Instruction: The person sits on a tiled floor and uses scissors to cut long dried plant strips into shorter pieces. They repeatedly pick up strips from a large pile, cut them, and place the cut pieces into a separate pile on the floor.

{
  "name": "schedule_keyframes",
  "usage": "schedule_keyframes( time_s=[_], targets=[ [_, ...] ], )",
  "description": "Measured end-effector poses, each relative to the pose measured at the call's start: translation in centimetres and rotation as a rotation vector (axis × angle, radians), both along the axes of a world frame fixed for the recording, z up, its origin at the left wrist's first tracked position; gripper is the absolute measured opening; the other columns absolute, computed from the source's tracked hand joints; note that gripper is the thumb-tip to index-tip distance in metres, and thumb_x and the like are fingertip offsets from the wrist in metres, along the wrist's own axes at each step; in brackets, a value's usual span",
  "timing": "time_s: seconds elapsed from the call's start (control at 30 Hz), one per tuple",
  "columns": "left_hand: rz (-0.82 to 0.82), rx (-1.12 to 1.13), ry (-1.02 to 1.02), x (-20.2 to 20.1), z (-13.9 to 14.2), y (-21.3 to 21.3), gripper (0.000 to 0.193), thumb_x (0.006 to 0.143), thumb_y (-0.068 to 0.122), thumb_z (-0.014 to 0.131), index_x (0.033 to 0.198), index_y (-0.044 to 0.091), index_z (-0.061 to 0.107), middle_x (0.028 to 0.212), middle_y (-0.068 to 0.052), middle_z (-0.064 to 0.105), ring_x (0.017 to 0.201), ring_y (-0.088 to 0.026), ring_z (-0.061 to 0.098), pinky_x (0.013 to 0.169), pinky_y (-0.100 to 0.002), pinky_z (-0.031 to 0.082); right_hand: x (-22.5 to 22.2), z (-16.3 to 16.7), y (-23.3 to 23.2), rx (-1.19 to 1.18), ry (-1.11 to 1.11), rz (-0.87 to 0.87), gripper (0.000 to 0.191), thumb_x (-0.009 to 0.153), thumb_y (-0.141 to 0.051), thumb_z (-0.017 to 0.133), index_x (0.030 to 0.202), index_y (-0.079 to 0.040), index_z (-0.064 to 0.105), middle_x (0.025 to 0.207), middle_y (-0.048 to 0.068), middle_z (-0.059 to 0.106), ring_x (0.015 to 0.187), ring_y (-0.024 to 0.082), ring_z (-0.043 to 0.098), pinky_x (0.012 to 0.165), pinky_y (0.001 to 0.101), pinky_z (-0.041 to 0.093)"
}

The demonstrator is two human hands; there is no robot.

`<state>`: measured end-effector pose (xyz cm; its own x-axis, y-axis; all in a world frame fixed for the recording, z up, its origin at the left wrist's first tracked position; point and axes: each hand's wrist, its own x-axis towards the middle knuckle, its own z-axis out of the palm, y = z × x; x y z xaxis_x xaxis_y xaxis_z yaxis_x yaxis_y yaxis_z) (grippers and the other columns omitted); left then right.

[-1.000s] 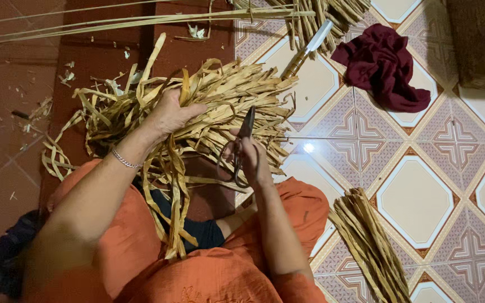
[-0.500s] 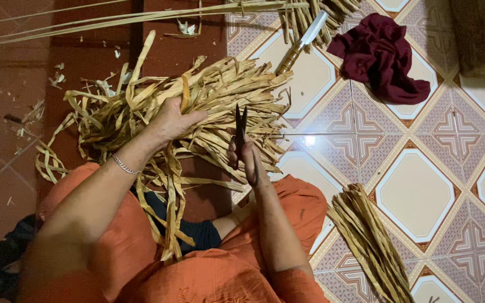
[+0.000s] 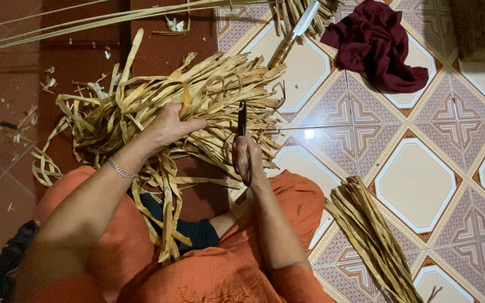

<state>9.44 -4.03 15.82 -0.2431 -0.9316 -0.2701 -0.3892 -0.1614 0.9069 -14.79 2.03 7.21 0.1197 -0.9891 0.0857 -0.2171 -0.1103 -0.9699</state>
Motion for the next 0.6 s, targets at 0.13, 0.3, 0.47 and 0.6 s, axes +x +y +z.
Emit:
schedule_keyframes(
  time_s=[0.13, 0.3, 0.47, 0.6],
  targets=[
    [0.033, 0.158, -0.07, -0.3, 0.6, 0.1, 0.024, 0.096, 0.033, 0.072, 0.093, 0.01, 0.076, 0.07, -0.004, 0.062, 0.057, -0.012, 0.053, 0.053, -0.03, 0.046, -0.5, -0.2, -0.3, 0.066, -0.156, -0.055, 0.081, 0.106, -0.064, 0.027, 0.128, 0.005, 0.063, 0.067, -0.005, 0.047, 0.054, 0.007, 0.044, 0.046, 0.0265, 0.036],
    [0.05, 0.054, 0.0, 0.9, 1.4, 0.2, 0.029, 0.095, 0.034, 0.072, 0.082, 0.009, 0.073, 0.065, 0.001, 0.061, 0.056, -0.009, 0.054, 0.052, -0.027, 0.047, -2.1, 0.0, -0.6, 0.289, -0.452, 0.018, 0.096, 0.096, -0.077, 0.028, 0.144, 0.003, 0.051, 0.081, -0.003, 0.05, 0.063, 0.009, 0.044, 0.055, 0.0277, 0.037],
    [-0.018, 0.026, -0.045, 2.0, 1.3, 0.3, 0.028, 0.094, 0.034, 0.075, 0.084, 0.008, 0.076, 0.065, 0.004, 0.061, 0.059, -0.007, 0.054, 0.055, -0.026, 0.046, -2.7, 0.6, -0.8, 0.248, -0.514, 0.277, 0.112, 0.09, -0.088, 0.022, 0.154, 0.001, 0.043, 0.095, -0.002, 0.052, 0.076, 0.01, 0.047, 0.071, 0.0277, 0.041],
    [-0.094, 0.015, -0.045, 2.5, 1.5, 0.6, 0.025, 0.092, 0.032, 0.076, 0.097, 0.008, 0.08, 0.069, 0.003, 0.062, 0.061, -0.008, 0.051, 0.056, -0.027, 0.042, -2.8, 0.9, -0.7, 0.271, -0.596, 0.366, 0.11, 0.089, -0.087, 0.028, 0.155, -0.001, 0.038, 0.098, 0.0, 0.051, 0.081, 0.014, 0.049, 0.076, 0.0308, 0.044]
  ],
)
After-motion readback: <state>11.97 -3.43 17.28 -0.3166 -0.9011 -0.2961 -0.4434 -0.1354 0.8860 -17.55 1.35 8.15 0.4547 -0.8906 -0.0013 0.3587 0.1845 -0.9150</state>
